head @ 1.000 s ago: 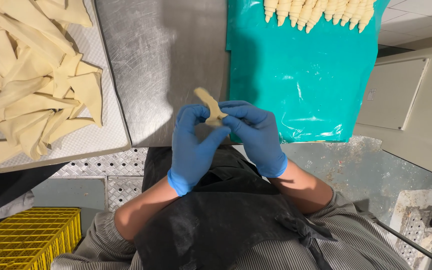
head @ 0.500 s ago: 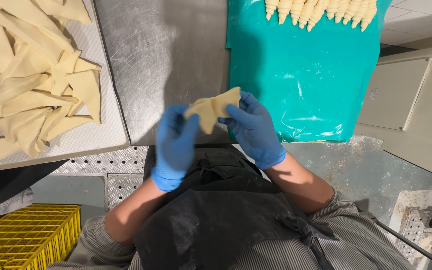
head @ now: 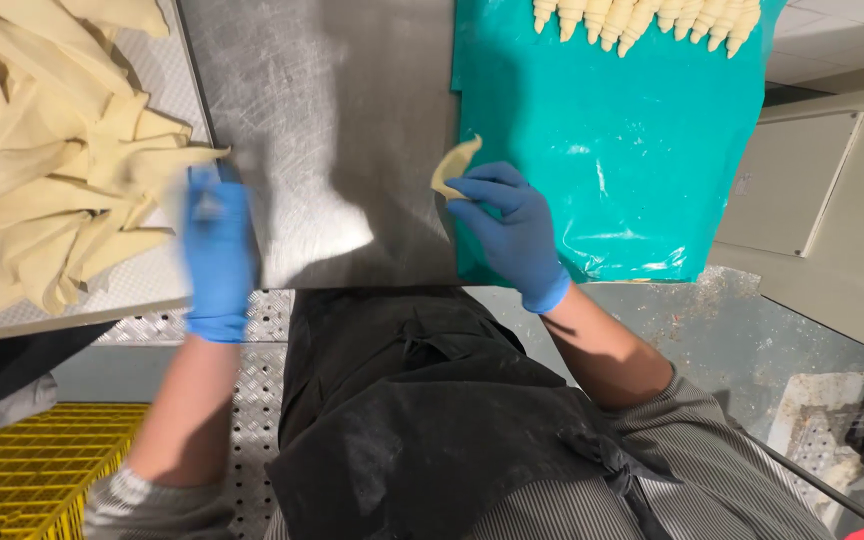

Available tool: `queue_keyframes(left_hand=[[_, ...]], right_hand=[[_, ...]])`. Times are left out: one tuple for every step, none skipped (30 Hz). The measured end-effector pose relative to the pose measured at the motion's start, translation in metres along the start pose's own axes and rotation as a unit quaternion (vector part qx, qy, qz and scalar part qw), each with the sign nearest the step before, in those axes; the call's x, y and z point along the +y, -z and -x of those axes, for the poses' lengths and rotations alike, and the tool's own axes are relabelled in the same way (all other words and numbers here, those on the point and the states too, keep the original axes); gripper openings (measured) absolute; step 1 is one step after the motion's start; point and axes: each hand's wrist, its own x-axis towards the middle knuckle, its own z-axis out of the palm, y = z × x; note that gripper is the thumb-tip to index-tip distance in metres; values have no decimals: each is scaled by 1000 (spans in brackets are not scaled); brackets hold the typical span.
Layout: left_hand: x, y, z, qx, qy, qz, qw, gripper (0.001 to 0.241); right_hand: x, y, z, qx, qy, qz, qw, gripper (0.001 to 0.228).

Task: Rolling triangular pieces of dough into croissant shapes on a metal workbench.

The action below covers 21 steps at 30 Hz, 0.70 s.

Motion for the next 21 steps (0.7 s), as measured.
queue_keyframes(left_hand=[[13,-21,16,2,5,0,1000,56],[27,-41,32,-133,89,97,982,60],[42,-60,42,-263,164,191,931,71],[43,-76,42,-260,164,191,932,71],[44,-91,41,-252,260,270,892,64],[45,-106,40,-239,351,344,837,58],[32,-112,42,-239,353,345,836,58],[18,-118,43,-236,277,342,866,49],[5,-124,44,-228,198,338,891,44],[-2,-127,40,-227,198,339,891,44],[-10,-129,39,-219,145,308,915,42],[-19,-132,38,-210,92,275,934,41],[-21,-133,40,-211,99,274,933,41],[-22,-133,43,-231,137,276,923,41],[-21,-136,39,-253,169,278,911,41],[-29,-137,41,-256,170,278,910,41],[-37,-137,41,-228,235,299,896,38],[-44,-138,40,-199,298,320,877,37],[-60,-133,44,-198,301,320,877,37],[-75,-129,47,-174,206,268,925,35],[-90,-125,49,-147,108,211,960,33]], right_hand=[[-3,-4,1,-4,-4,1,1000,20],[-6,-9,2,2,64,111,992,24],[-10,-14,-1,10,135,217,967,28],[-8,-18,1,8,137,216,967,28],[-6,-23,3,-42,205,259,943,30],[-5,-27,6,-92,272,299,910,31],[0,-29,9,-93,270,300,910,31],[6,-32,13,-88,225,220,945,30],[11,-35,14,-83,181,137,970,30],[22,-36,3,-84,182,138,970,30],[34,-38,-4,-40,17,70,997,27],[46,-40,-11,2,-149,0,989,26],[60,-43,-19,2,-157,0,988,26],[73,-46,-27,-51,-273,-151,949,29],[87,-47,-41,-98,-372,-296,874,33],[97,-48,-42,-95,-373,-296,874,33],[106,-50,-46,-80,-317,-296,897,34],[115,-53,-51,-64,-260,-295,917,37],[102,-52,-48,-64,-263,-295,916,37],[89,-52,-45,-63,-278,-273,919,37],[77,-51,-45,-62,-291,-252,921,38]])
